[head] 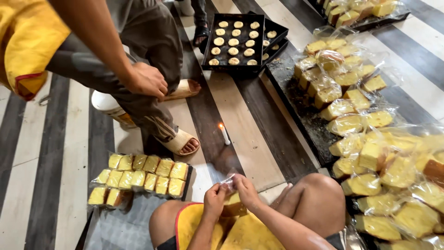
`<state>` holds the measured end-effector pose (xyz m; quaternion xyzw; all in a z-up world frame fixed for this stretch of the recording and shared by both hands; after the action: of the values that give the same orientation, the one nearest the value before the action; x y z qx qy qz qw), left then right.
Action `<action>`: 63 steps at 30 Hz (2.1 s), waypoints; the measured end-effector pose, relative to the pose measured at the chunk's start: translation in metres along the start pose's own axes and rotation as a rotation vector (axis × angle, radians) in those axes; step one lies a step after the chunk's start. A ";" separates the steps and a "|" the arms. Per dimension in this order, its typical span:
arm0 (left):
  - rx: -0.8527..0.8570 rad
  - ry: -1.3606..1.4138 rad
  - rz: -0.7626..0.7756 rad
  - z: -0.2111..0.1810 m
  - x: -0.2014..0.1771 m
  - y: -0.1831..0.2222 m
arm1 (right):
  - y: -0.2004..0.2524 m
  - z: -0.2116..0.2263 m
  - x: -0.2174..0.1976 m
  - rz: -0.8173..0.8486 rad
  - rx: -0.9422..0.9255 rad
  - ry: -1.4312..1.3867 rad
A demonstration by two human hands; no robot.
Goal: The person packs slices of cake into plastic bags and seals them using a candle flame.
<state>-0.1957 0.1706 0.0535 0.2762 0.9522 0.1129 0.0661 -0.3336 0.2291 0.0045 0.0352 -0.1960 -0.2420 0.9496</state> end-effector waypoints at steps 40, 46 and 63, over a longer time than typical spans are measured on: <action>-0.034 -0.049 -0.241 -0.078 -0.003 -0.150 | -0.143 0.090 0.012 -0.090 0.077 0.313; 0.025 0.069 -0.286 -0.058 -0.005 -0.176 | -0.165 0.088 0.012 -0.097 0.118 0.294; -0.203 0.177 -0.190 -0.091 -0.003 -0.088 | -0.113 0.081 0.027 0.030 -0.198 -0.026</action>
<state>-0.2549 0.0808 0.1191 0.1657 0.9598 0.2258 0.0198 -0.3936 0.1186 0.0702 -0.0651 -0.1840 -0.2464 0.9493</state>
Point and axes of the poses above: each hand's wrist, its own y-axis away from the middle knuckle, its own x-axis out of the palm, z = x × y, the point moved 3 cm from there along -y, towards the middle knuckle, and after that the axes turned 5 degrees about -y, right-handed, at the moved point
